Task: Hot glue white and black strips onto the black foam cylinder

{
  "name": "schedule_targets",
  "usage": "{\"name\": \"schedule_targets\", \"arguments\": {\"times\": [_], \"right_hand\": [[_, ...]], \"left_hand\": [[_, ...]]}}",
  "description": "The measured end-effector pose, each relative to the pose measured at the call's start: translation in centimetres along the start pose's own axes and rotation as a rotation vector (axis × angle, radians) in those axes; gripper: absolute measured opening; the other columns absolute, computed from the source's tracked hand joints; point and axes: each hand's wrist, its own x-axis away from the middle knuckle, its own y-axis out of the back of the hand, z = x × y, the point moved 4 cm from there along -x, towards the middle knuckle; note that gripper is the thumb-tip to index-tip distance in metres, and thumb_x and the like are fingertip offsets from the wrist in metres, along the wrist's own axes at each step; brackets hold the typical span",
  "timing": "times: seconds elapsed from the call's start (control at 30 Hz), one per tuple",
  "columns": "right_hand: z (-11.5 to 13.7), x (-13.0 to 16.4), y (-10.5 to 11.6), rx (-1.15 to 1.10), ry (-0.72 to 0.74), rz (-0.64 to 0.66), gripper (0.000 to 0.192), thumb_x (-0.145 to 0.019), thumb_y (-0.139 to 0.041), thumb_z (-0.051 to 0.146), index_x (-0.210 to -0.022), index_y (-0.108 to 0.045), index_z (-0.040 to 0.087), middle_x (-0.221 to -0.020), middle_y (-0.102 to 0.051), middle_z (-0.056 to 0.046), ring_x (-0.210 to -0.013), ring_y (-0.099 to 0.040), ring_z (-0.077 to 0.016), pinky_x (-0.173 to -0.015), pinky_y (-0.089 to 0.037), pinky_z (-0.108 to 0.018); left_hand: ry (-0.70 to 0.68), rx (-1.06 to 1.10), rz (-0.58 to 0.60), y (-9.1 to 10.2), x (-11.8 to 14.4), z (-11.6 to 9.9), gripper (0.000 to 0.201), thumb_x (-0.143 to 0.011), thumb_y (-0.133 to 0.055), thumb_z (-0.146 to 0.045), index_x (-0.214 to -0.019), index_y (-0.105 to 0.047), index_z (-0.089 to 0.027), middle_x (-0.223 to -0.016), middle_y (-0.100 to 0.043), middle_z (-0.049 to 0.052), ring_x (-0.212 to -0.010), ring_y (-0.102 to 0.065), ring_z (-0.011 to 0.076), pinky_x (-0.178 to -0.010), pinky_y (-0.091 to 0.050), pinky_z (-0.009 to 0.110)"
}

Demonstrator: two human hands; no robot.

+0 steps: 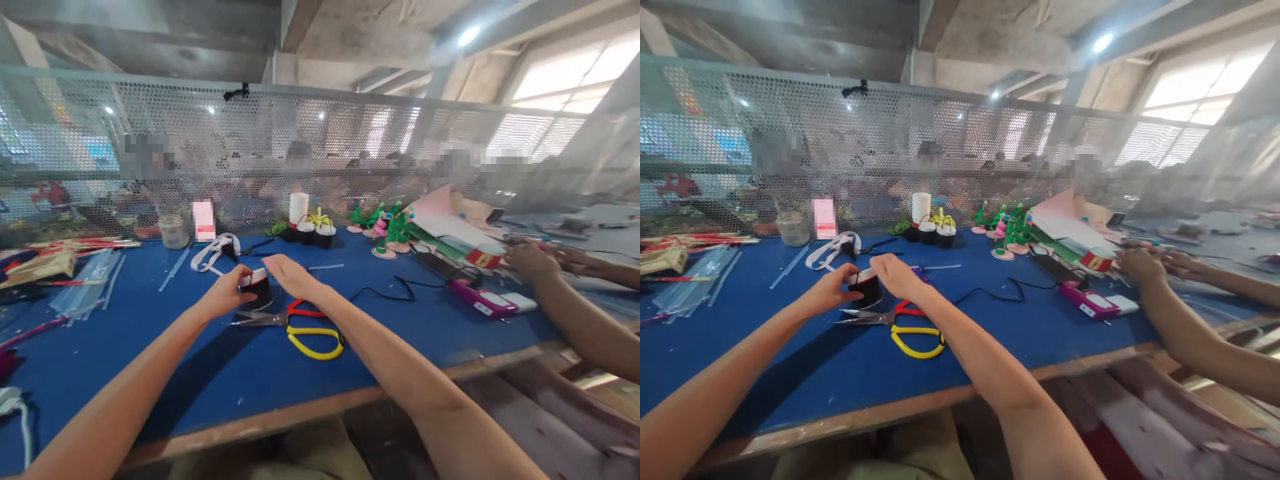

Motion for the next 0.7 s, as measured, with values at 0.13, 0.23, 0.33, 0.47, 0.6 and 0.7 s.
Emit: {"name": "schedule_targets", "arguments": {"times": [0.13, 0.23, 0.33, 0.47, 0.6, 0.7], "right_hand": [[-4.1, 0.6, 3.6, 0.252, -0.340, -0.024, 0.033, -0.085, -0.034, 0.030, -0.082, -0.061, 0.011, -0.082, -0.063, -0.011, -0.077, -0.058, -0.0174, -0.068, -0.040, -0.026], [-7.1, 1.9, 3.9, 0.368, -0.544, 0.160, 0.027, -0.079, -0.045, 0.029, -0.074, -0.062, 0.009, -0.080, -0.064, -0.015, -0.079, -0.059, -0.0224, -0.064, -0.039, -0.026], [-8.3, 2.7, 2.2, 0.326, -0.571, 0.266, 0.021, -0.069, -0.057, 0.030, -0.064, -0.062, 0.011, -0.073, -0.065, -0.014, -0.073, -0.060, -0.0229, -0.058, -0.039, -0.024], [-8.4, 2.8, 0.3, 0.265, -0.599, 0.227, 0.013, -0.068, -0.056, 0.019, -0.072, -0.063, 0.009, -0.080, -0.066, -0.015, -0.075, -0.061, -0.0226, -0.057, -0.040, -0.023], [-7.8, 2.7, 0.6, 0.179, -0.622, 0.108, 0.031, -0.071, -0.049, 0.016, -0.100, -0.054, 0.006, -0.087, -0.064, -0.013, -0.075, -0.061, -0.0180, -0.058, -0.042, -0.022], [-6.6, 2.9, 1.9, -0.101, -0.601, -0.072, 0.036, -0.071, -0.050, 0.018, -0.107, -0.048, 0.011, -0.086, -0.064, -0.007, -0.072, -0.060, -0.0134, -0.057, -0.044, -0.020]], "left_hand": [[0.087, 0.013, -0.005, 0.1, 0.6, 0.9, 0.032, -0.060, -0.058, -0.028, -0.087, -0.047, -0.016, -0.084, -0.059, 0.005, -0.081, -0.056, 0.0220, -0.071, -0.041, 0.032], [0.107, 0.026, 0.026, 0.4, 0.7, 0.9, 0.034, -0.060, -0.057, -0.025, -0.091, -0.045, -0.016, -0.079, -0.059, 0.002, -0.076, -0.056, 0.0201, -0.070, -0.040, 0.030], [0.136, 0.046, 0.058, 0.4, 0.6, 0.6, 0.032, -0.059, -0.056, -0.023, -0.089, -0.045, -0.017, -0.070, -0.058, -0.001, -0.069, -0.055, 0.0179, -0.066, -0.039, 0.028], [0.192, 0.096, 0.026, -0.1, 0.6, 0.7, 0.029, -0.058, -0.059, -0.026, -0.082, -0.044, -0.018, -0.065, -0.058, -0.002, -0.065, -0.056, 0.0175, -0.062, -0.038, 0.027], [0.233, 0.175, -0.065, -0.6, 1.1, 1.6, 0.028, -0.058, -0.059, -0.028, -0.079, -0.044, -0.018, -0.061, -0.058, -0.003, -0.060, -0.055, 0.0172, -0.057, -0.037, 0.026], [0.182, 0.251, -0.074, -1.1, 1.4, 2.2, 0.028, -0.058, -0.058, -0.028, -0.081, -0.047, -0.017, -0.061, -0.058, -0.002, -0.059, -0.055, 0.0171, -0.058, -0.038, 0.026]]}}
